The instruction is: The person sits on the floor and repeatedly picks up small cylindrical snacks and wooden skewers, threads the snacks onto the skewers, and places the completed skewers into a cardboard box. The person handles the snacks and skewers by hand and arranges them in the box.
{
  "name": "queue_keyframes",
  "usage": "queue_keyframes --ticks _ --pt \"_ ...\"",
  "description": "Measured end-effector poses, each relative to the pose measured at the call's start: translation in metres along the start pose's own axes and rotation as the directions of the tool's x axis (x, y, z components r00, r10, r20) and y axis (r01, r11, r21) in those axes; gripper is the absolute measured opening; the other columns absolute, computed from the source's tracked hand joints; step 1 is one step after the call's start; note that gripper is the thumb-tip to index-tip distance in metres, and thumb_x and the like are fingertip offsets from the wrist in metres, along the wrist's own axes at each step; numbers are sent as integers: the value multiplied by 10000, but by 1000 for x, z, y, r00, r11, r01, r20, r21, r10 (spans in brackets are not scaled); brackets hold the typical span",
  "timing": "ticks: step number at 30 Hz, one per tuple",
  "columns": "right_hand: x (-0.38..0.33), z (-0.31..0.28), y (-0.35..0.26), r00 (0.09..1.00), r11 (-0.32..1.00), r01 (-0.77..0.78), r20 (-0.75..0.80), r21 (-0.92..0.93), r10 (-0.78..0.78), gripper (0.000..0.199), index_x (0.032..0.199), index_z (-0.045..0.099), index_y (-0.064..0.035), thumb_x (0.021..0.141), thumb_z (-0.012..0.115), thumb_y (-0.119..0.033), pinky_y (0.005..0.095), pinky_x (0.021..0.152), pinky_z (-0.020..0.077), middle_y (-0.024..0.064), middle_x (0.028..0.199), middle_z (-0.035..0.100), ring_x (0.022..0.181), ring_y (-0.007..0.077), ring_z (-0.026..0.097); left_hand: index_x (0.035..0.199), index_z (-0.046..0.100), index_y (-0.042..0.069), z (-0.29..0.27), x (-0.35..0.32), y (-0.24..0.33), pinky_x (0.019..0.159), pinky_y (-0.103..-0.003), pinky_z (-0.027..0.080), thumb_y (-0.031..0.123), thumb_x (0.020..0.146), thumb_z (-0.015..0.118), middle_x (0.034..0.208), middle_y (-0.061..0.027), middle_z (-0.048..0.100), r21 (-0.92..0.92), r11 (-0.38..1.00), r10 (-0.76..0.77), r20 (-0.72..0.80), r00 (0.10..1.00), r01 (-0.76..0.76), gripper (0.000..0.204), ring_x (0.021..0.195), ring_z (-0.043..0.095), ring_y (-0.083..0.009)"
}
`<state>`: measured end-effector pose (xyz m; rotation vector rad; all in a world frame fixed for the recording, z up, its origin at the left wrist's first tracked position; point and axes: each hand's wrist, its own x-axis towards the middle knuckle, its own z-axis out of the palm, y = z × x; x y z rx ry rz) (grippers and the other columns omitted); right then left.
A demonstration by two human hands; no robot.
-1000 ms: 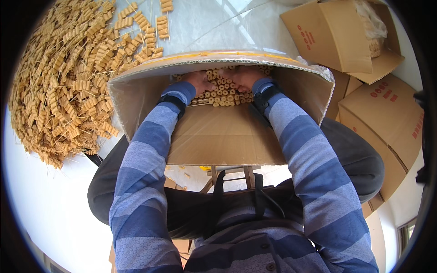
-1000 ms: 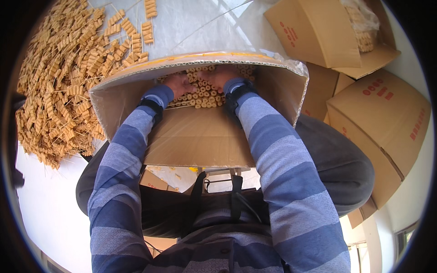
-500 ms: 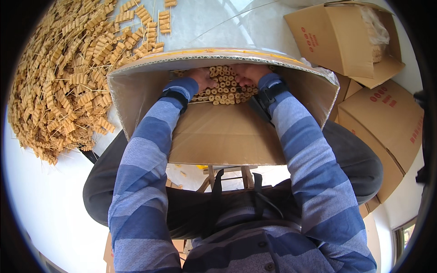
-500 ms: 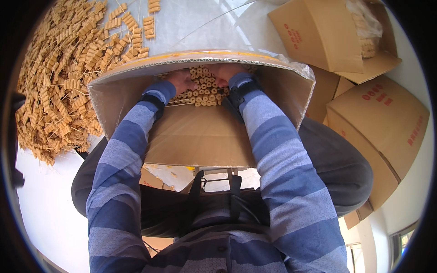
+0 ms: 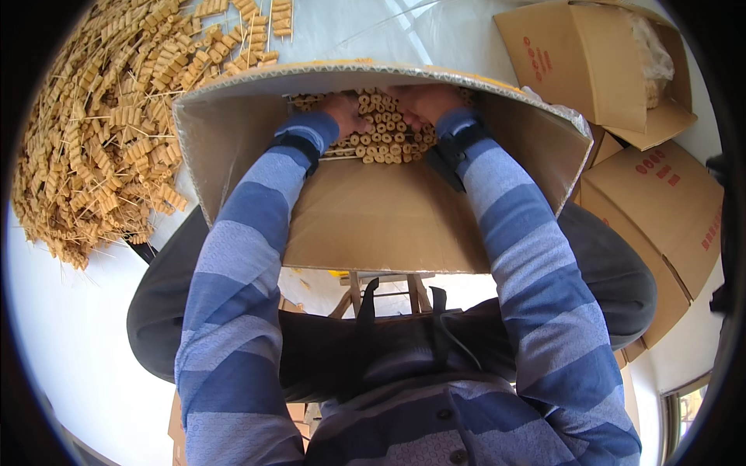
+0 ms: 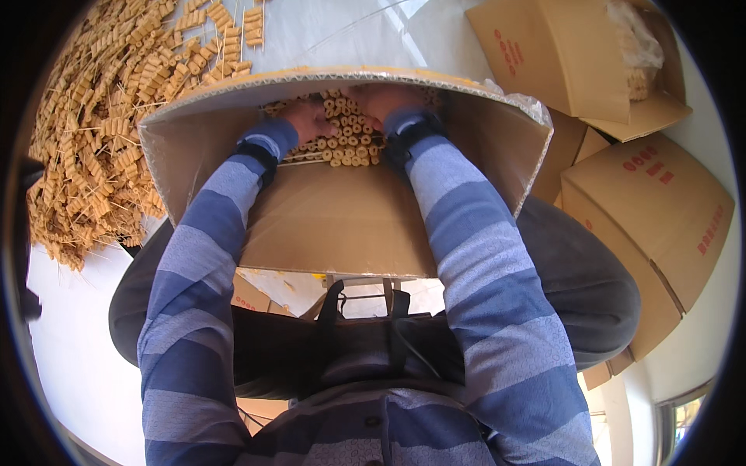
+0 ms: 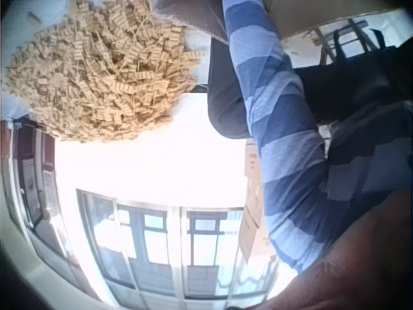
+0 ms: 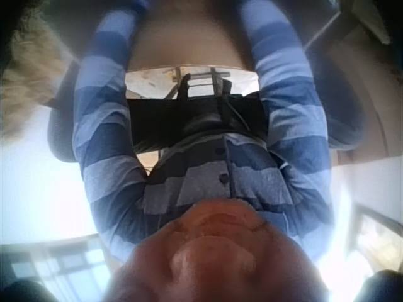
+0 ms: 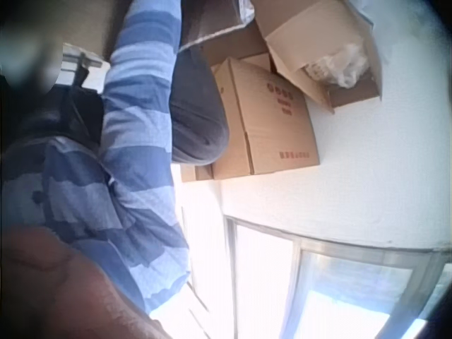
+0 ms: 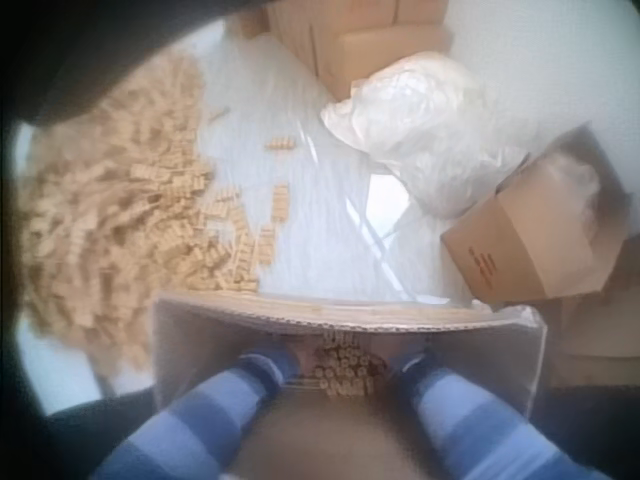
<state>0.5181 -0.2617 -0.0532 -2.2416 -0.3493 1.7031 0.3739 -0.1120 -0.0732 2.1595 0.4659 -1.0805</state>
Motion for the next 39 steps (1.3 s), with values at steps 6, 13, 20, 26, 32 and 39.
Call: queue_keyframes --ticks 6,13,20,26,32,39 --pt "11 26 -25 948 927 65 -266 -368 -172 505 926 695 -51 996 491 -507 370 696 526 103 649 651 568 182 636 1008 687 18 3 5 -4 878 -437 508 483 858 728 1002 -208 700 -10 1000 -1 42 999 1 491 963 663 -347" --pt "24 26 -11 968 966 183 -141 -180 -210 451 1273 636 -129 983 547 -463 404 872 509 128 1201 648 1050 277 626 1063 679 6 3 6 -6 896 -436 498 494 873 703 1043 -207 694 3 1000 20 54 998 -20 524 998 652 -345" --pt "7 10 -13 988 959 149 -85 243 -132 485 806 624 -32 989 581 -479 268 465 470 37 651 612 510 111 548 998 676 11 -1 0 1 855 -424 508 489 878 712 980 -187 695 -29 998 50 54 997 -49 495 943 653 -320" --pt "7 17 -32 992 968 86 -110 234 -62 479 831 658 -8 982 609 -459 308 512 519 61 664 642 537 142 584 1003 704 25 -3 1 1 859 -422 510 495 900 676 1002 -171 709 58 998 6 62 998 -9 483 946 658 -317" --pt "6 17 -32 983 949 144 -147 281 -106 445 883 663 -11 990 598 -438 288 512 514 49 683 641 547 135 577 1077 739 94 -31 6 -14 868 -396 514 394 955 617 1029 -151 716 -204 979 -68 -204 977 26 347 956 664 -290" --pt "12 19 -31 988 945 99 -147 313 -54 405 931 672 -2 1005 578 -388 302 504 529 62 690 645 526 146 573 1313 632 170 -6 17 -20 1009 -424 478 192 983 533 1259 -185 647 18 1000 23 -414 910 -17 345 1112 632 -355"
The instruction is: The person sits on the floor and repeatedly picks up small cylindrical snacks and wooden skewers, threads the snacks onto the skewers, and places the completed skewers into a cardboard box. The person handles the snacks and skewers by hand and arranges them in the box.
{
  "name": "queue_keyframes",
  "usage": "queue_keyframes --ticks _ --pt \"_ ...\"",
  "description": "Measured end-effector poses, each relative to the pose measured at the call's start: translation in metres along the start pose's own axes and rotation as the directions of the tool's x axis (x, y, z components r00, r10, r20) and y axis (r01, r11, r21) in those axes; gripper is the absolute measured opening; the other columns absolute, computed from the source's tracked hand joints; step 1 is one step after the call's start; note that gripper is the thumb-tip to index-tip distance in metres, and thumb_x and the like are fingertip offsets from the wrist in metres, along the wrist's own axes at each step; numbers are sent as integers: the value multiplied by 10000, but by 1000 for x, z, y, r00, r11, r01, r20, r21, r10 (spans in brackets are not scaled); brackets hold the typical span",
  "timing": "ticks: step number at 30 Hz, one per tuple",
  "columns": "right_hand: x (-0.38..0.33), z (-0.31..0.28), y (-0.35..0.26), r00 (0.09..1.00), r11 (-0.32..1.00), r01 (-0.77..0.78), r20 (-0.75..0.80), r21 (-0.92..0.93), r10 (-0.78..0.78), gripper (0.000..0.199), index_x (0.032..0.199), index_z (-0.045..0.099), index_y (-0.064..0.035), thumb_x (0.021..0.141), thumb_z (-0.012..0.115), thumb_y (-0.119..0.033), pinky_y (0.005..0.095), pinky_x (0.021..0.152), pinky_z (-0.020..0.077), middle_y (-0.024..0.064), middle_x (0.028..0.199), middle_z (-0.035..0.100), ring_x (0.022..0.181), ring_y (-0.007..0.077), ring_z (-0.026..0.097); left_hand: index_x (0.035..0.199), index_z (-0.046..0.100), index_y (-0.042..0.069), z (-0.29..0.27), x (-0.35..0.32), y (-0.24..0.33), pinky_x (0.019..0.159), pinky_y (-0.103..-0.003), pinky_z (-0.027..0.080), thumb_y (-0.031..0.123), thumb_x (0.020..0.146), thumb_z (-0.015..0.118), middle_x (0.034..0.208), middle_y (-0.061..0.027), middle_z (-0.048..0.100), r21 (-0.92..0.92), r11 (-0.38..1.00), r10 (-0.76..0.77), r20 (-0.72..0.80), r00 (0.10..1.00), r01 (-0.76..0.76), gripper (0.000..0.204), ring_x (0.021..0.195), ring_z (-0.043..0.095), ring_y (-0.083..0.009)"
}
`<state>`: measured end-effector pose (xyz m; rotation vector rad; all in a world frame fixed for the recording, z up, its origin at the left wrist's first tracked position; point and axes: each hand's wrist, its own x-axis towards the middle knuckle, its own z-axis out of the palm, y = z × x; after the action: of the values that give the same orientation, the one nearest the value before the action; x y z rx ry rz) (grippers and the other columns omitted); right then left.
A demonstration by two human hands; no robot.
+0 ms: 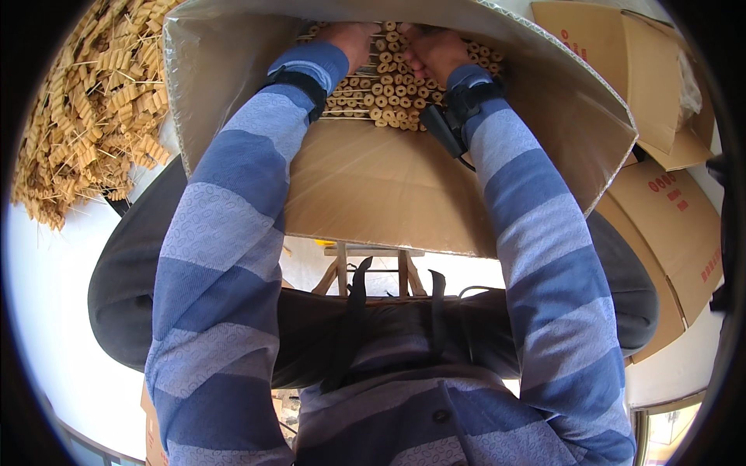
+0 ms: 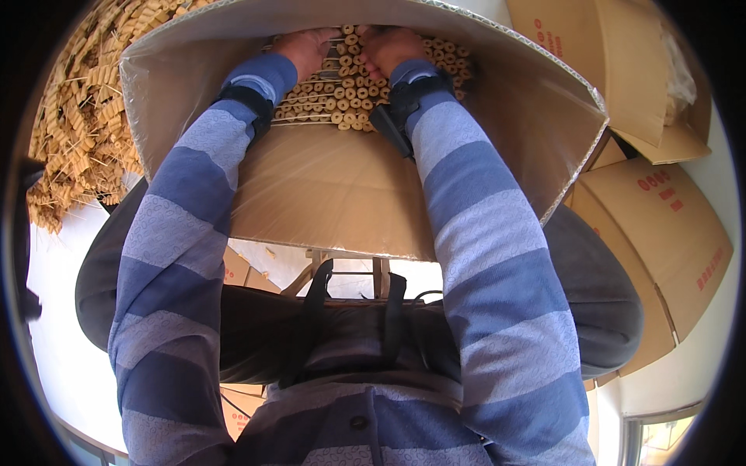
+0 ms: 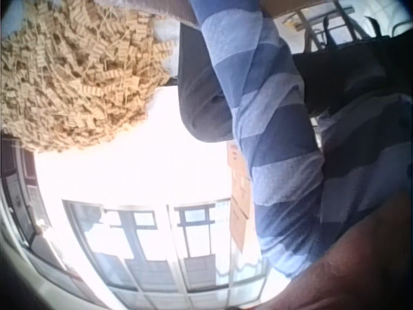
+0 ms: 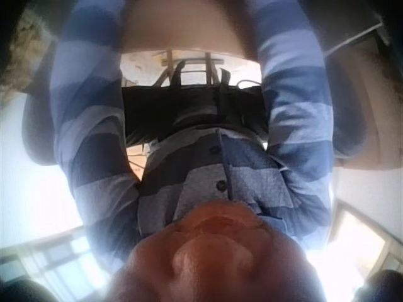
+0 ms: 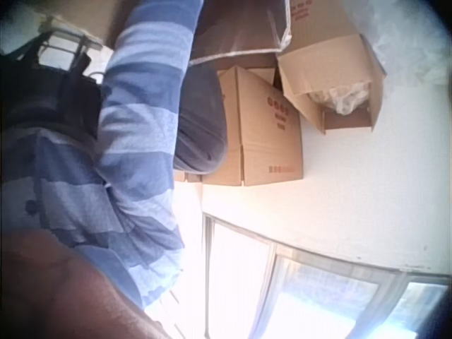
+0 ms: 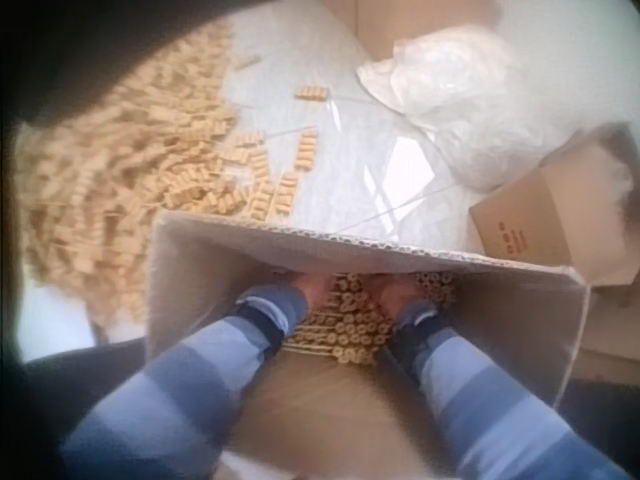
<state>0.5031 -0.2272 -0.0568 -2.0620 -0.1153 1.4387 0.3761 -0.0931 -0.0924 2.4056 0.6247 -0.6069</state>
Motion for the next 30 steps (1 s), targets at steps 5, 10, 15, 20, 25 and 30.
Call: queue_keyframes --ticks 5,10,15,20,25,30 --pt "0 -5 3 999 999 34 18 -31 -34 402 928 675 15 1010 573 -366 305 500 541 76 709 662 542 153 595 1352 570 156 2 1 -2 989 -466 478 70 946 507 1236 -229 630 8 999 51 -50 997 -51 420 1113 608 -411" --pt "-1 -2 4 999 997 39 -18 73 -38 379 926 685 24 1001 575 -330 325 511 507 94 651 655 517 176 607 1358 530 100 2 -10 2 950 -484 495 5 900 525 1189 -257 630 66 998 19 -88 996 -13 467 1082 607 -445" --pt "-2 -7 2 998 997 61 32 -50 -60 437 881 673 36 1019 565 -364 312 528 560 90 692 661 555 164 618 1460 429 114 -14 -15 16 940 -475 516 -3 910 494 1209 -247 646 181 980 -115 145 983 88 567 1105 636 -414" --pt "2 -7 3 998 991 62 23 -121 -59 355 965 687 8 1010 579 -328 309 542 555 81 710 670 560 170 625 1514 371 149 -24 -17 19 976 -457 515 9 933 451 1254 -233 645 370 928 -9 161 987 -52 603 1160 627 -400" --pt "9 -6 8 998 981 66 35 -184 -60 318 1013 678 7 1014 543 -281 309 559 549 83 727 680 586 162 637 1487 418 136 -19 -9 7 990 -458 500 8 924 497 1256 -237 639 248 968 -63 116 991 33 583 1144 624 -414" --pt "12 -2 11 998 987 57 -26 -151 -61 530 785 724 -71 989 501 -506 376 715 529 59 658 684 640 209 671 1459 470 133 -19 -17 -1 995 -471 487 0 878 557 1260 -250 623 159 984 86 -34 996 -80 602 1124 608 -435"
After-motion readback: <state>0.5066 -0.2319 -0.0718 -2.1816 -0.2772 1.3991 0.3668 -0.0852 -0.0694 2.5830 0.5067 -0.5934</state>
